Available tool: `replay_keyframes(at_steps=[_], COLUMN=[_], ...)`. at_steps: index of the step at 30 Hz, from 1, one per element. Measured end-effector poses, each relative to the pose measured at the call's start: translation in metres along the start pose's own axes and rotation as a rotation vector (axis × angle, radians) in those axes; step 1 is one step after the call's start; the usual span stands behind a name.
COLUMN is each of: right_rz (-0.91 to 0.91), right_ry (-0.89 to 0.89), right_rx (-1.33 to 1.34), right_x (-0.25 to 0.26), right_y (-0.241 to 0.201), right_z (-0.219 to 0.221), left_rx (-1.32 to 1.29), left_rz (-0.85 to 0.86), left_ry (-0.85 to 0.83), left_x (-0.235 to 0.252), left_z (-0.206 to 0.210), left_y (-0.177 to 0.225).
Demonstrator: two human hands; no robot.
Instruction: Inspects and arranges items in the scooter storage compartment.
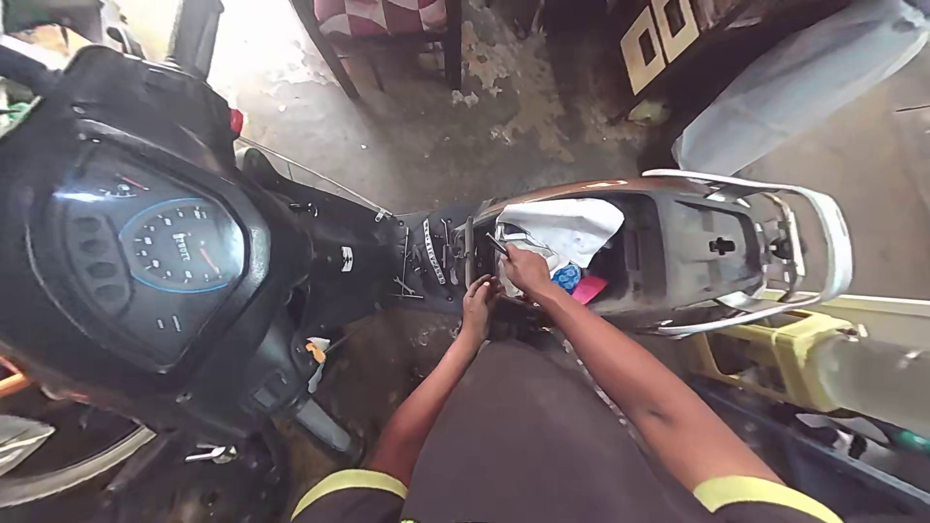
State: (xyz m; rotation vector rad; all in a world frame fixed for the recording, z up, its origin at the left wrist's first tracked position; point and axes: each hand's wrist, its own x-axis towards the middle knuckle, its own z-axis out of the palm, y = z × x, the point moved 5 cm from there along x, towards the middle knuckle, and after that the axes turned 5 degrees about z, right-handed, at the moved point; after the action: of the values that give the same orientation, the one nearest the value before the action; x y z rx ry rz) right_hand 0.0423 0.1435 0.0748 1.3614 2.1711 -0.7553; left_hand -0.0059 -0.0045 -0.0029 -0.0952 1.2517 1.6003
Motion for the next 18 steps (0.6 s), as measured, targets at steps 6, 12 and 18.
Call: replay_keyframes(at_steps=[6,12,18], right_rz=[0.077,0.091,0.102], right_ry=[0.009,-0.022,-0.020], right_rx=[0.290,0.215,0.187], right_x=[0.021,0.020,0.020], right_y=[0.021,0.006,-0.001], right_z=[-0.010,-0.022,-0.022], left_rx=[0.011,0.057,0.091], left_rz=[0.032,0.063,0.091], left_ry=[0.007,0.038,0.090], left_x=[0.005,0.008,0.009], left_z=[0.006,0.002,-0.001], left_y=[0.015,0.030,0.046])
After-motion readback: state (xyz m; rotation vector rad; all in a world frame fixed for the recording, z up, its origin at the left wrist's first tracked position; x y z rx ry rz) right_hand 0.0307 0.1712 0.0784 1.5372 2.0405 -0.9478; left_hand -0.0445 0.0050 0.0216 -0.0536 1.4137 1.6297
